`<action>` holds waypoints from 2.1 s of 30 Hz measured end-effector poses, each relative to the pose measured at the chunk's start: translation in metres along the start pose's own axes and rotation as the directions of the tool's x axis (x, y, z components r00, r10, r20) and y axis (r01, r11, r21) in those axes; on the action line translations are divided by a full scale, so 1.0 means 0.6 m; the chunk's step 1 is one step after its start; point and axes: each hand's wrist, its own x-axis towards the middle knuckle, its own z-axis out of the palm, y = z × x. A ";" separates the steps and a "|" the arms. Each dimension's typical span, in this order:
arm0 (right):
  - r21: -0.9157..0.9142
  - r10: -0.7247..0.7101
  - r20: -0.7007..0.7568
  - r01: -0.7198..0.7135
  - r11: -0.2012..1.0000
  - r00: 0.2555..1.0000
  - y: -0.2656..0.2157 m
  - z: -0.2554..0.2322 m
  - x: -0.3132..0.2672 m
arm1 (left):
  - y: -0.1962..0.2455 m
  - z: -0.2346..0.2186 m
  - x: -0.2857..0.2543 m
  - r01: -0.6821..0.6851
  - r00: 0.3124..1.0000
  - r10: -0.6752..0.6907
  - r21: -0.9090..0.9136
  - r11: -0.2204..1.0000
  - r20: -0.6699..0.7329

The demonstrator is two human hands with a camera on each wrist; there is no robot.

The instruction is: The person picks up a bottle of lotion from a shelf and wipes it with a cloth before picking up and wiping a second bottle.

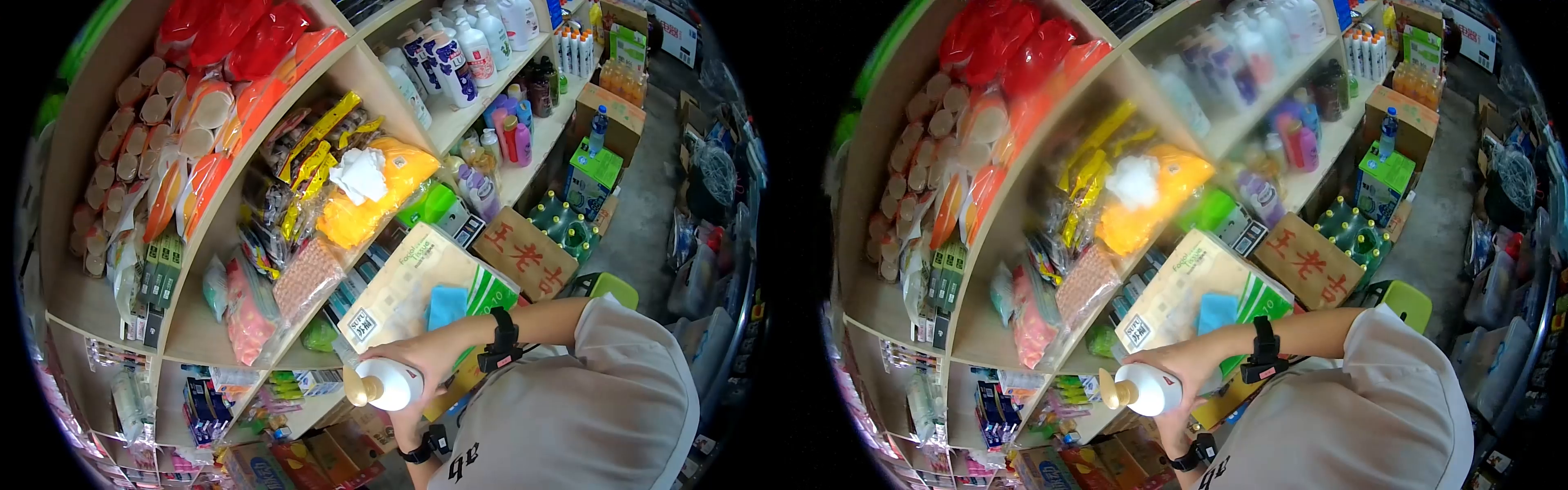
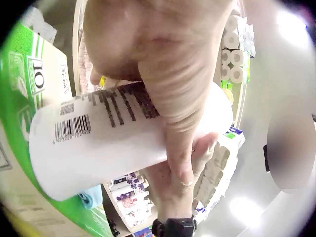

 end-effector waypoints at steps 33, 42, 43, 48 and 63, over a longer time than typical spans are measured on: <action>-0.461 -0.300 -0.885 -0.580 0.672 0.355 0.044 -0.691 -0.176 | 0.245 0.024 -0.131 0.310 0.848 -0.225 0.105 0.945 -0.480; -0.412 -0.285 -0.909 -0.544 0.732 0.305 0.109 -0.772 -0.140 | 0.211 0.085 -0.133 0.327 0.817 -0.214 0.125 0.937 -0.536; -0.408 -0.272 -0.910 -0.555 0.725 0.313 0.106 -0.772 -0.139 | 0.206 0.089 -0.134 0.337 0.805 -0.209 0.138 0.931 -0.556; -0.457 -0.292 -0.886 -0.567 0.685 0.361 0.113 -0.766 -0.138 | 0.181 0.087 -0.118 0.357 0.810 -0.196 0.200 0.912 -0.552; -0.227 -0.105 -0.973 -0.926 0.303 0.204 0.174 -0.759 -0.131 | 0.155 0.055 -0.071 0.251 0.861 -0.101 0.244 0.937 -0.499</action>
